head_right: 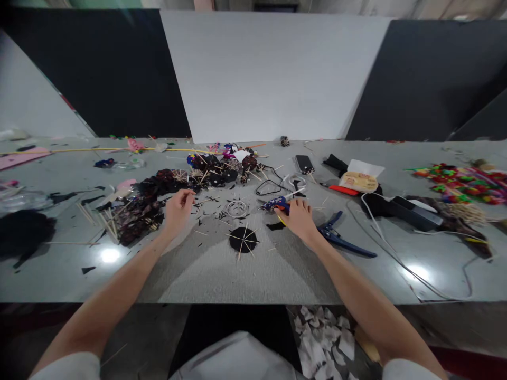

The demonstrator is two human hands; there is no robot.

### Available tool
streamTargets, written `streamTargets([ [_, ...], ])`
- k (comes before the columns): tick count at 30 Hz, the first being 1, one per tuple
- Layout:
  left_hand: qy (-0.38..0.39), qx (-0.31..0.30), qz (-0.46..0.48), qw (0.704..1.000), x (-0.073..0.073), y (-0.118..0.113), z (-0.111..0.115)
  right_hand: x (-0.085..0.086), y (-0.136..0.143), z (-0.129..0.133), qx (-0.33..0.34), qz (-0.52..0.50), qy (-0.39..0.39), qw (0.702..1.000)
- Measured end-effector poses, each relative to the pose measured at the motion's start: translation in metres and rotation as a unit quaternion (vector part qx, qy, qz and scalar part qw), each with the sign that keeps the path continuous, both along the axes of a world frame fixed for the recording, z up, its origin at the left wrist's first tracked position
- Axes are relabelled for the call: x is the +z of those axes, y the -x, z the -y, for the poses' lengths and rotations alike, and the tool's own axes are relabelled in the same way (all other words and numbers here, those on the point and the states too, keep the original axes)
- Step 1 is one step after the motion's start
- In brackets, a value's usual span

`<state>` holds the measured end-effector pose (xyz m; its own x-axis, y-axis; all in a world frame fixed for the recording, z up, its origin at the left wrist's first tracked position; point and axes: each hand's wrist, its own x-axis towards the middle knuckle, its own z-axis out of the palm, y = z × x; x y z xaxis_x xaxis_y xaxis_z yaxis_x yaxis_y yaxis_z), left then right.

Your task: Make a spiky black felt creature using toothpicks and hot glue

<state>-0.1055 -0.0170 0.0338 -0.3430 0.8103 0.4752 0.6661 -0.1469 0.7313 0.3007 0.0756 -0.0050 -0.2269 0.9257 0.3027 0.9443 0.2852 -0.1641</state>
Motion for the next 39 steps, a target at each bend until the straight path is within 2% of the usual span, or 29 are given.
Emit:
streamTargets([
  [2, 0.036, -0.074, -0.034, 0.996, 0.003, 0.006, -0.002, -0.001, 0.001, -0.002, -0.002, -0.005, -0.003, 1.000],
  [4, 0.125, -0.196, -0.083, 0.969, 0.008, 0.013, -0.003, -0.002, 0.002, -0.003, 0.003, -0.021, 0.001, 1.000],
  [6, 0.248, -0.322, -0.137, 0.903, 0.016, 0.021, -0.001, -0.003, 0.002, -0.003, 0.013, -0.046, 0.003, 0.999],
  [8, 0.329, -0.403, -0.185, 0.834, 0.021, 0.027, 0.002, -0.002, 0.002, -0.003, 0.024, -0.082, -0.005, 0.996],
  [10, 0.338, -0.411, -0.218, 0.818, 0.023, 0.029, 0.005, 0.001, 0.003, -0.001, 0.033, -0.132, -0.026, 0.990],
  [13, 0.328, -0.397, -0.231, 0.825, 0.017, 0.029, 0.003, 0.008, 0.003, 0.002, 0.043, -0.213, -0.045, 0.975],
  [16, 0.336, -0.408, -0.224, 0.819, 0.006, 0.031, -0.002, 0.014, 0.005, 0.007, 0.044, -0.249, -0.044, 0.966],
  [21, 0.332, -0.398, -0.230, 0.824, -0.012, 0.038, -0.008, 0.019, 0.012, 0.019, 0.071, -0.234, -0.043, 0.969],
  [25, 0.294, -0.407, -0.250, 0.828, -0.014, 0.036, -0.007, 0.018, 0.015, 0.022, 0.124, -0.200, -0.059, 0.970],
  [27, 0.278, -0.405, -0.232, 0.839, -0.011, 0.031, -0.006, 0.017, 0.014, 0.022, 0.163, -0.180, -0.072, 0.967],
  [29, 0.267, -0.382, -0.193, 0.864, -0.007, 0.024, -0.005, 0.017, 0.013, 0.022, 0.206, -0.161, -0.082, 0.962],
  [34, 0.180, -0.264, -0.140, 0.937, -0.010, -0.003, -0.003, 0.016, 0.014, 0.027, 0.281, -0.112, -0.083, 0.949],
  [36, 0.134, -0.269, -0.150, 0.942, -0.015, -0.013, -0.002, 0.014, 0.014, 0.029, 0.296, -0.096, -0.099, 0.945],
  [39, 0.094, -0.296, -0.174, 0.934, -0.025, -0.024, -0.002, 0.010, 0.015, 0.030, 0.306, -0.084, -0.128, 0.940],
])
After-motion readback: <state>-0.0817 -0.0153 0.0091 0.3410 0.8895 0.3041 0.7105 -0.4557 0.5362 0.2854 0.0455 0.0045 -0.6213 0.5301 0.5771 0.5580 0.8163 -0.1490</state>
